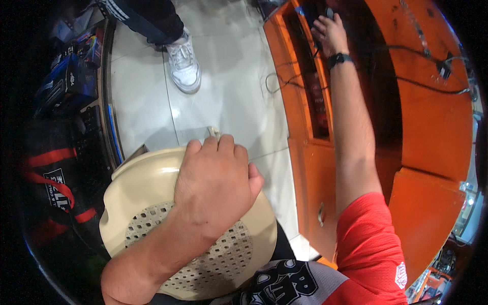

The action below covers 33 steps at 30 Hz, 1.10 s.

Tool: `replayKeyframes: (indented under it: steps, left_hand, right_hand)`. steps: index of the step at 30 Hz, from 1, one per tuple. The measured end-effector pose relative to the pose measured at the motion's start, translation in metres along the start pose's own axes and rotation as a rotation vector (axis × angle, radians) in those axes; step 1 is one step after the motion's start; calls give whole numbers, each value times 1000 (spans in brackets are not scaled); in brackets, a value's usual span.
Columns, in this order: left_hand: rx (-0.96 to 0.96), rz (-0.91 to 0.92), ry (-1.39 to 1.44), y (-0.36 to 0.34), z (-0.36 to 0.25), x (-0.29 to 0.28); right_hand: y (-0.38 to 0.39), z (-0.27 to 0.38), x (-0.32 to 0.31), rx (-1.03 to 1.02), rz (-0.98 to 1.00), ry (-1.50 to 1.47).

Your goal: The person works on the internal components of an open laptop, moving small wires and components with a tool and their hands, then stands up to move a small stool and some bubble wrap before returning to work on the laptop.

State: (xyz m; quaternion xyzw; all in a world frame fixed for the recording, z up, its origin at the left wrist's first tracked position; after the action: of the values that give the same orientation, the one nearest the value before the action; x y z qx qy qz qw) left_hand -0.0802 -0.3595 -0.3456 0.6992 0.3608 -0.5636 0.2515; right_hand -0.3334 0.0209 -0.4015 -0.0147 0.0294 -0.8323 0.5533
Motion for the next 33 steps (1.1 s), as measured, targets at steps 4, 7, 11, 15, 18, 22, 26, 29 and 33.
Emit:
replayKeyframes:
  steps: [4, 7, 11, 15, 18, 22, 26, 29, 33]
  left_hand:
    - [3, -22, 3, -1, -6, 3]
    - [-10, 13, -39, -1, -4, 3]
    - [20, 40, -27, -2, -6, 0]
    - [26, 34, 13, -4, -5, -4]
    - [44, 21, 38, -1, -2, -7]
    - [44, 50, 46, -4, -4, -9]
    - [42, 69, 60, -6, -3, -9]
    - [53, 49, 11, -4, -7, -8]
    - [59, 58, -11, -4, -7, -10]
  right_hand:
    - [-55, -11, -78, 21, -83, -280]
    - [-32, 7, -45, -39, -153, -378]
    - [-40, 38, -76, -271, -261, -244]
    - [-45, 52, -77, -331, -279, -70]
    - [-52, 67, -74, -355, -291, 179]
    - [-63, 66, -76, -323, -313, 805]
    - [9, 45, -34, -721, -195, 1261]
    - [49, 18, -20, -726, -117, 1341]
    - [70, -2, -29, -535, -14, 1773]
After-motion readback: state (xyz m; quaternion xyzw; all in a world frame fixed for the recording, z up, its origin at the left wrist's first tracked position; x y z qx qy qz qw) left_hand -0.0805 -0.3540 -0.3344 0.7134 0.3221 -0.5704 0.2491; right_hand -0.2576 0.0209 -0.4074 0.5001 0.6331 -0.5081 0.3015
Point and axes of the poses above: each hand's wrist, its own y-axis away from the middle knuckle, its own x-axis out of the palm, z = x × y, the point moved 4 cm from there along -y, towards the middle knuckle, and after that the axes turned 13 degrees about -y, right-handed, at the moved point
